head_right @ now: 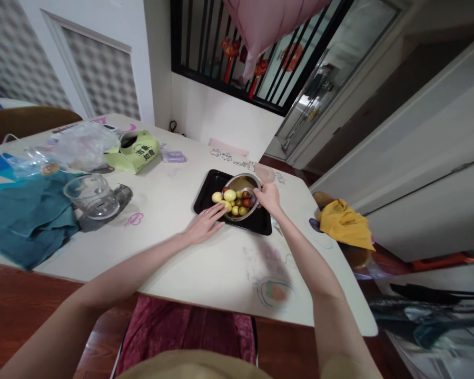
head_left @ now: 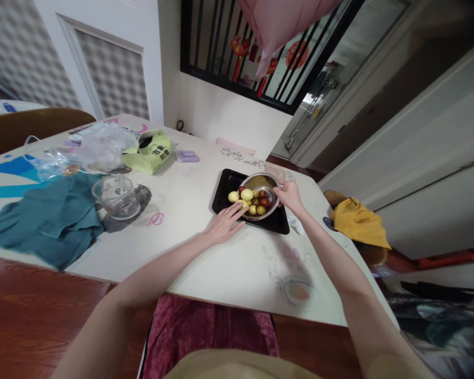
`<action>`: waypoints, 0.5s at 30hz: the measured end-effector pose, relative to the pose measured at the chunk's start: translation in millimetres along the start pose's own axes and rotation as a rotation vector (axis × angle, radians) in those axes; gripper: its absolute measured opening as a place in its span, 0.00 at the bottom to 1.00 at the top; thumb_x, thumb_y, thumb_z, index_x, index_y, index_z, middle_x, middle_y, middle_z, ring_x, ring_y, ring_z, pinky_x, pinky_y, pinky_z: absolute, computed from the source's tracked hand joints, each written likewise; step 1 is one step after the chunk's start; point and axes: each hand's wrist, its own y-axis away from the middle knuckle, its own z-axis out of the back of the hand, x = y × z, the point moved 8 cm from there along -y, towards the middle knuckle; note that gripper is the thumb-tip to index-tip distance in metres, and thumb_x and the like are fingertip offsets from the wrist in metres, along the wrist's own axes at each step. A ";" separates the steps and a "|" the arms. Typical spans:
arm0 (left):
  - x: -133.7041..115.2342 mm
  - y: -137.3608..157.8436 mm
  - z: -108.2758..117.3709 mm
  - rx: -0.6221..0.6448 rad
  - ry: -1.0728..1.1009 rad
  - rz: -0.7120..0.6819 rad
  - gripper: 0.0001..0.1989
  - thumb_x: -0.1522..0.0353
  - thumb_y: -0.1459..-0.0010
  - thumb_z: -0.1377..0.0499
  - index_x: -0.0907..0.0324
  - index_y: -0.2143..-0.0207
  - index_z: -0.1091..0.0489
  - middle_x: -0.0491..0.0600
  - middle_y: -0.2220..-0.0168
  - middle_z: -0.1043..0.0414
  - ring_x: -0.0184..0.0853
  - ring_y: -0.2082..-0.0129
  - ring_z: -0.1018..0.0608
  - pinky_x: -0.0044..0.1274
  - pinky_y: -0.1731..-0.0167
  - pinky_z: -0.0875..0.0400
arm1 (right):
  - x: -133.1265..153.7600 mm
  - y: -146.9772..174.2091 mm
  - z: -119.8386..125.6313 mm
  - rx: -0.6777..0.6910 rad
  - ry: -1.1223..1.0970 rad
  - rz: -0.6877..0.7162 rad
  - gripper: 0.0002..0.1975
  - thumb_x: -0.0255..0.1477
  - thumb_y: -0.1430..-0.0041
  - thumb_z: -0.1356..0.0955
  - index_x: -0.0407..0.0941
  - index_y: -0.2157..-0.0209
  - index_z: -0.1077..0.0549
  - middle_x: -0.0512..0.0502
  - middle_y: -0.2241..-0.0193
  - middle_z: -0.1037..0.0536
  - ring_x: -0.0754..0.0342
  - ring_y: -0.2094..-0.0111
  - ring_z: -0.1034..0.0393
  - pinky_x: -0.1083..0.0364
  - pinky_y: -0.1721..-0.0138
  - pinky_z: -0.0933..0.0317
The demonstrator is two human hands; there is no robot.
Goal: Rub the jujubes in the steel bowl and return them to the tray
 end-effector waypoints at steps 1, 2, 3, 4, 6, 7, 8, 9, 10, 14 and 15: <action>-0.5 0.0 0.5 -0.003 0.000 -0.002 0.30 0.55 0.23 0.53 0.53 0.25 0.46 0.58 0.24 0.45 0.46 0.23 0.42 0.43 0.30 0.37 | 1.4 -2.4 1.9 -0.014 0.013 0.015 0.22 0.29 0.44 0.34 0.38 0.52 0.17 0.52 0.88 0.28 0.50 0.81 0.28 0.56 0.74 0.34; -1.0 0.0 0.8 -0.003 -0.001 -0.006 0.30 0.55 0.23 0.53 0.53 0.25 0.46 0.58 0.25 0.44 0.46 0.23 0.41 0.43 0.30 0.37 | 3.6 -4.7 3.9 -0.029 0.030 0.035 0.22 0.29 0.45 0.34 0.38 0.51 0.17 0.52 0.87 0.28 0.49 0.80 0.27 0.56 0.72 0.33; -1.5 0.0 0.9 -0.001 -0.003 -0.010 0.30 0.55 0.23 0.54 0.53 0.25 0.46 0.58 0.25 0.44 0.46 0.23 0.41 0.43 0.30 0.37 | 6.3 -6.9 6.0 -0.044 0.051 0.056 0.23 0.29 0.45 0.34 0.38 0.51 0.16 0.51 0.87 0.27 0.48 0.78 0.27 0.55 0.71 0.33; -2.0 0.0 0.8 0.004 -0.006 -0.014 0.30 0.55 0.23 0.54 0.53 0.25 0.46 0.58 0.24 0.45 0.46 0.23 0.41 0.43 0.30 0.37 | 9.0 -8.8 8.0 -0.058 0.073 0.077 0.23 0.29 0.46 0.34 0.38 0.51 0.16 0.50 0.86 0.27 0.48 0.78 0.27 0.54 0.70 0.32; -2.5 0.0 0.1 0.017 -0.015 -0.019 0.30 0.55 0.23 0.54 0.53 0.25 0.46 0.57 0.24 0.46 0.45 0.23 0.42 0.42 0.29 0.38 | 14.5 -11.6 12.0 -0.083 0.121 0.117 0.24 0.29 0.47 0.33 0.38 0.51 0.15 0.49 0.85 0.26 0.47 0.76 0.27 0.53 0.68 0.32; -2.6 0.1 -0.2 0.023 -0.019 -0.020 0.30 0.55 0.23 0.54 0.53 0.25 0.46 0.57 0.24 0.46 0.45 0.23 0.42 0.42 0.29 0.38 | 16.4 -12.4 14.1 -0.093 0.140 0.127 0.24 0.29 0.47 0.34 0.39 0.51 0.15 0.48 0.84 0.25 0.46 0.76 0.27 0.52 0.67 0.31; -2.8 0.1 -0.5 0.028 -0.020 -0.022 0.30 0.55 0.23 0.54 0.54 0.25 0.46 0.57 0.24 0.46 0.46 0.23 0.42 0.42 0.29 0.39 | 17.5 -12.9 16.0 -0.098 0.158 0.131 0.25 0.29 0.47 0.34 0.39 0.51 0.15 0.48 0.83 0.24 0.46 0.75 0.26 0.51 0.66 0.31; -3.0 0.2 -0.8 0.031 -0.021 -0.024 0.30 0.55 0.23 0.54 0.54 0.25 0.46 0.57 0.24 0.46 0.46 0.23 0.42 0.43 0.29 0.39 | 17.9 -12.9 17.8 -0.100 0.175 0.127 0.25 0.29 0.47 0.34 0.40 0.50 0.15 0.47 0.83 0.23 0.45 0.75 0.26 0.51 0.66 0.31; -3.3 0.3 -1.1 0.034 -0.021 -0.028 0.30 0.55 0.23 0.54 0.54 0.25 0.45 0.57 0.24 0.46 0.46 0.23 0.43 0.43 0.29 0.39 | 17.8 -12.6 19.5 -0.098 0.188 0.121 0.25 0.29 0.47 0.34 0.40 0.49 0.15 0.47 0.83 0.23 0.45 0.75 0.26 0.51 0.65 0.31; -3.7 1.0 -2.0 0.030 -0.028 -0.045 0.30 0.55 0.23 0.54 0.55 0.25 0.46 0.58 0.24 0.45 0.46 0.22 0.44 0.43 0.28 0.40 | 16.2 -7.5 28.1 -0.106 0.227 0.111 0.26 0.28 0.47 0.34 0.40 0.48 0.16 0.47 0.82 0.22 0.45 0.74 0.24 0.52 0.65 0.32; -3.5 1.2 -2.1 0.026 -0.028 -0.047 0.30 0.55 0.23 0.54 0.55 0.25 0.46 0.58 0.24 0.45 0.46 0.22 0.44 0.43 0.28 0.41 | 15.5 -5.7 30.5 -0.115 0.239 0.115 0.26 0.28 0.47 0.33 0.40 0.48 0.16 0.47 0.82 0.21 0.45 0.73 0.23 0.52 0.65 0.32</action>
